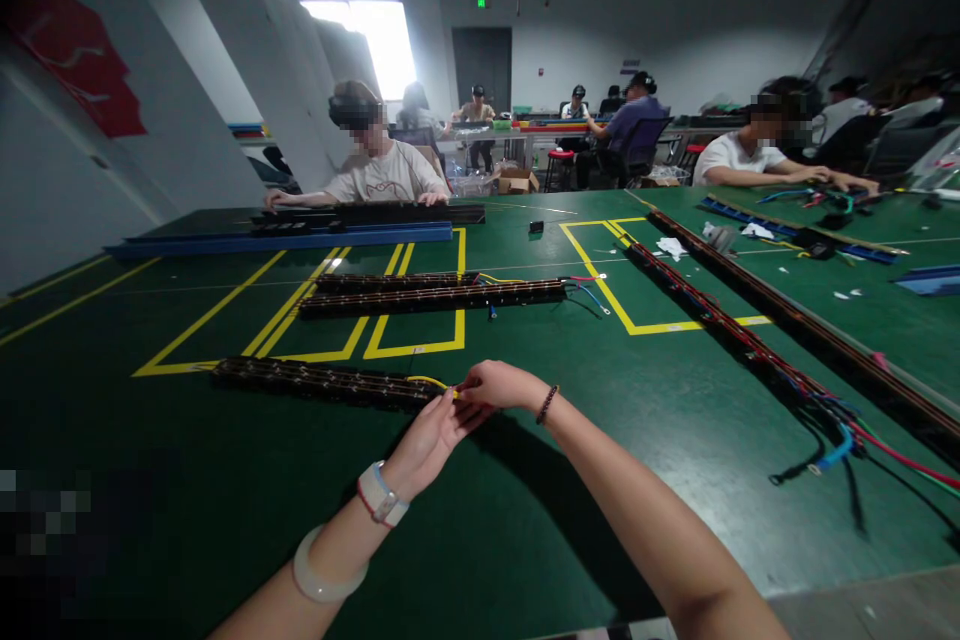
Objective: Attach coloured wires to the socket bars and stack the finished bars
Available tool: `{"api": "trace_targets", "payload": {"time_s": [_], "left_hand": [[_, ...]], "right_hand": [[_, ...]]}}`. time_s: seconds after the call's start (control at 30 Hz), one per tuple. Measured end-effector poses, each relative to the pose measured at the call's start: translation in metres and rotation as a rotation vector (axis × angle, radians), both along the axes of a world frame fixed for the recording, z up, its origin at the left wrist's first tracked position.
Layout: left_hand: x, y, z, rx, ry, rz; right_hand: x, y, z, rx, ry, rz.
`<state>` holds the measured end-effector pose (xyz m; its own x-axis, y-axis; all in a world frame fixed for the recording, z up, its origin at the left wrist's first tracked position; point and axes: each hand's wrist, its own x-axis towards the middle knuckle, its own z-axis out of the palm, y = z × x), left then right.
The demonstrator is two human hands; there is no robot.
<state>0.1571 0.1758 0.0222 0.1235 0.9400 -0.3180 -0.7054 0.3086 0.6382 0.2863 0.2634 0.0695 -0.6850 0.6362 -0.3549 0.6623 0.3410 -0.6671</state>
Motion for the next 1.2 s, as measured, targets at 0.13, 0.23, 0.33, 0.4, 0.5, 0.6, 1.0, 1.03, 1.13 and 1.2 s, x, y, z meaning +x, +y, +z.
{"api": "trace_targets", "payload": {"time_s": [0.13,0.23,0.33,0.4,0.5,0.6,1.0,1.03,1.13,1.2], "left_hand": [[-0.001,0.000,-0.002,0.015,-0.009,-0.018],[-0.002,0.001,-0.001,-0.018,0.003,0.000],[-0.001,0.000,0.003,-0.060,0.016,0.021],[-0.001,-0.001,0.005,-0.067,0.023,0.026],[-0.002,-0.002,0.006,-0.061,0.023,0.009],[-0.003,-0.003,0.004,-0.069,0.024,0.006],[-0.004,-0.006,0.000,-0.083,0.101,0.029],[-0.004,-0.006,0.000,-0.087,0.108,0.023],[-0.007,-0.007,0.002,-0.093,0.172,0.009],[-0.011,-0.007,0.004,-0.080,0.256,-0.025]], "right_hand": [[-0.003,-0.001,-0.005,-0.055,0.018,0.003],[-0.004,-0.002,-0.007,0.084,-0.021,0.011],[-0.002,-0.002,-0.008,0.245,-0.043,0.003],[0.000,0.000,-0.006,0.340,-0.011,0.010],[0.003,0.006,-0.003,0.589,0.020,0.047],[0.000,0.018,-0.002,0.875,-0.107,0.168],[-0.043,0.069,-0.033,1.234,-0.244,0.626],[-0.041,0.068,-0.035,1.227,-0.214,0.578],[-0.026,0.057,-0.041,1.179,-0.074,0.345],[-0.012,0.044,-0.046,1.123,0.026,0.204]]}}
